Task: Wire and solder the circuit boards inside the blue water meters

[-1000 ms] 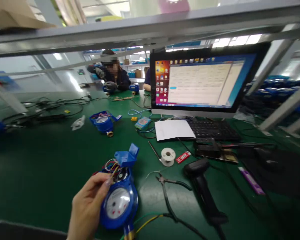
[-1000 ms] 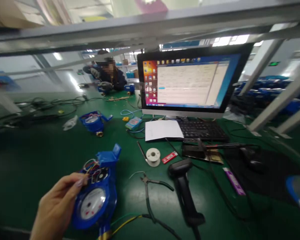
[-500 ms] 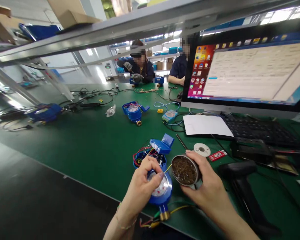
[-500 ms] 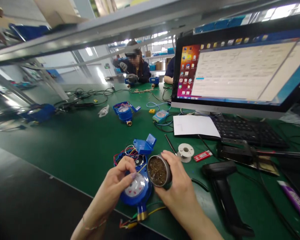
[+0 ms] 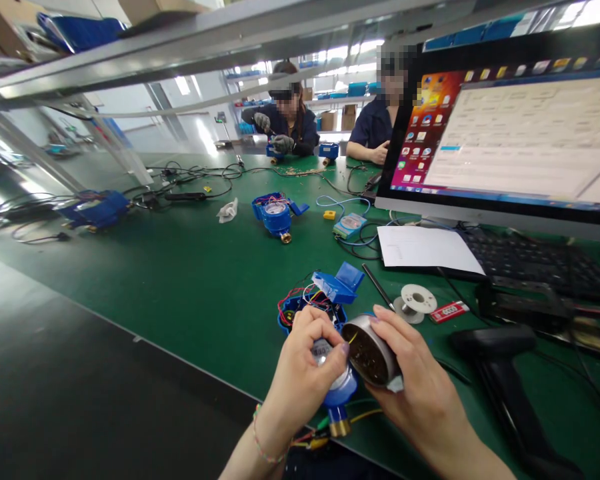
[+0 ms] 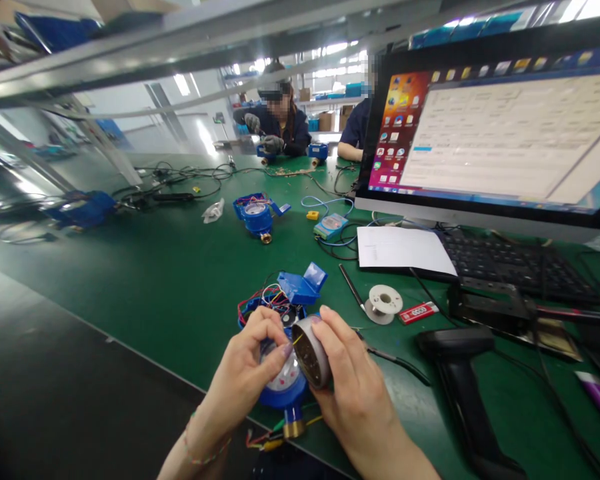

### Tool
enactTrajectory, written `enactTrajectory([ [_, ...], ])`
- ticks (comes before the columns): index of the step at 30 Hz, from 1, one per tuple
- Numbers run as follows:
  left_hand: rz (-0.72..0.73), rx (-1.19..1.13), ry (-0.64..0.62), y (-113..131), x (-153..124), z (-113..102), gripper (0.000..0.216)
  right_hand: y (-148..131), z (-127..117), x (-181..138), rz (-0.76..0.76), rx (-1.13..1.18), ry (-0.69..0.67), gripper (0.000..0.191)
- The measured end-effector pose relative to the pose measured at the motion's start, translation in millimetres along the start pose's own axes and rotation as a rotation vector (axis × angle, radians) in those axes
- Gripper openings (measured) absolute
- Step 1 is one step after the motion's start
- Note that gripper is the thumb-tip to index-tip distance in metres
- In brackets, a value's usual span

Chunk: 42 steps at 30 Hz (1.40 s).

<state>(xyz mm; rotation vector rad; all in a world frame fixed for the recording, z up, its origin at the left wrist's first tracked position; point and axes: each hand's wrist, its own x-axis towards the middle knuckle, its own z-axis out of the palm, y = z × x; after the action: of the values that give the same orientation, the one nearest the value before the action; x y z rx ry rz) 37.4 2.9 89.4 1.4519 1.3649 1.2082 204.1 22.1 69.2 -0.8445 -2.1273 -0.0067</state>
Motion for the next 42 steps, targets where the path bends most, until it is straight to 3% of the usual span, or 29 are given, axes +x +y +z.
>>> enactTrajectory([
  [7, 0.006, -0.038, -0.008, -2.5, -4.0, -2.4, 0.011, -2.3, -5.3, -0.1, -0.025, -0.031, -0.05, 0.037],
  [10, 0.035, -0.036, 0.014, -7.9, -8.1, -7.6, 0.011, 4.5, -13.4, 3.3, 0.041, -0.074, -0.017, 0.039],
  [15, 0.08, -0.068, 0.238, -24.0, -13.0, -16.6, 0.009, 22.3, -25.7, 20.3, 0.213, -0.103, -0.065, 0.049],
  [18, 0.07, -0.165, 0.382, -32.0, -11.6, -15.7, 0.011, 23.6, -24.9, 34.4, 0.2, -0.066, -0.078, 0.053],
  [21, 0.044, -0.259, 0.445, -36.6, -8.1, -12.1, 0.01, 19.5, -20.4, 47.9, 0.149, -0.056, -0.088, 0.059],
  [27, -0.002, -0.422, 0.484, -40.2, -3.2, -8.3, 0.01, 6.4, -14.3, 69.4, 0.085, -0.089, -0.197, 0.051],
  [32, 0.001, -0.48, 0.496, -39.7, -2.7, -6.1, 0.011, -4.3, -1.0, 80.6, 0.005, -0.237, -0.182, 0.05],
  [39, 0.022, -0.55, 0.453, -39.7, -5.3, -2.0, 0.012, 20.2, 9.8, 101.9, 0.177, -0.149, -0.151, 0.054],
  [42, 0.02, -0.558, 0.46, -39.8, -6.1, -1.7, 0.013, 23.9, 15.7, 116.2, 0.174, -0.153, -0.147, 0.051],
])
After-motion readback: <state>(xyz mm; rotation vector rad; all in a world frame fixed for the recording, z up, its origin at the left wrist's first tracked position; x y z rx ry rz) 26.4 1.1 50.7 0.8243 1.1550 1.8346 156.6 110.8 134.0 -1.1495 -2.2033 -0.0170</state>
